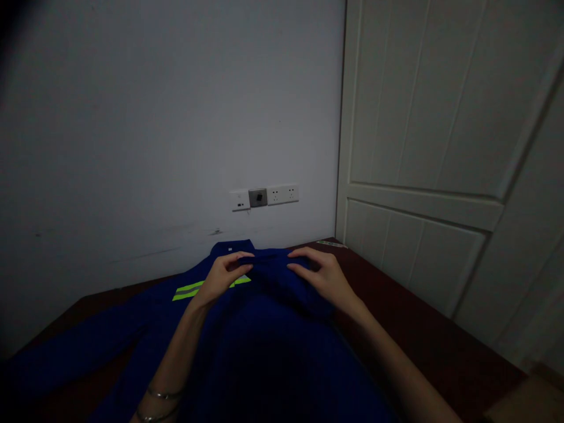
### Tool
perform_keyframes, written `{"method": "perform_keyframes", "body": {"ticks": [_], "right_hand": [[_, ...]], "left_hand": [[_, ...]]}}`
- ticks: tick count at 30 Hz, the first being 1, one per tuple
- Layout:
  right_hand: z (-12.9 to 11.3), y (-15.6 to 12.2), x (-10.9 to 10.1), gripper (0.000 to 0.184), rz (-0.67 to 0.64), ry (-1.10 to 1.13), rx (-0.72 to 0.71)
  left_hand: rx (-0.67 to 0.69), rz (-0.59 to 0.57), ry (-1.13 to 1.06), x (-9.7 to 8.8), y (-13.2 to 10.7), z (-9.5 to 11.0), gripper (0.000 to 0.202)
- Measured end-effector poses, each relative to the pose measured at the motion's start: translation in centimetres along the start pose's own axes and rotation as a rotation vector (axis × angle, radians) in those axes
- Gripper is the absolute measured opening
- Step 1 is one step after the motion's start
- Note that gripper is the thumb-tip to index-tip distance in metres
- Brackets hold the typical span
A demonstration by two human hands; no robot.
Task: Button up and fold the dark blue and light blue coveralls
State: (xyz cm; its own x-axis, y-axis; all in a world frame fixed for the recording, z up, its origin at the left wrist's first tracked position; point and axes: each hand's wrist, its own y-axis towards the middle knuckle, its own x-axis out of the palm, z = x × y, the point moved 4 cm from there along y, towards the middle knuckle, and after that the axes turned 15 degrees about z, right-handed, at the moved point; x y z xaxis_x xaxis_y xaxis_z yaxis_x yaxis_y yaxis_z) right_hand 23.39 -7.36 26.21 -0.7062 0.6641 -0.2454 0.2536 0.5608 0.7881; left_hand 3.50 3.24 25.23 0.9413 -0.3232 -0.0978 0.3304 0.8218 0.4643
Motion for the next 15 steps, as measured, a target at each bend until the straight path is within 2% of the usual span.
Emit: {"method": "perform_keyframes", "body": {"ticks": [5, 12, 15], "right_hand": [[-0.1, 0.0, -0.3, 0.022, -0.002, -0.059, -0.008], [-0.8, -0.2, -1.0, 0.020, 0.003, -0.037, 0.097], [-1.4, -0.3, -1.3, 0.020, 0.017, 0.024, 0.109]], "left_hand": [[-0.053, 0.062, -0.044, 0.1, 0.1, -0.7, 0.020], [-0.134, 0.021, -0.202, 1.0, 0.0, -1.7, 0.029], [-0.135, -0.029, -0.219, 1.4, -0.3, -1.3, 0.045]]}}
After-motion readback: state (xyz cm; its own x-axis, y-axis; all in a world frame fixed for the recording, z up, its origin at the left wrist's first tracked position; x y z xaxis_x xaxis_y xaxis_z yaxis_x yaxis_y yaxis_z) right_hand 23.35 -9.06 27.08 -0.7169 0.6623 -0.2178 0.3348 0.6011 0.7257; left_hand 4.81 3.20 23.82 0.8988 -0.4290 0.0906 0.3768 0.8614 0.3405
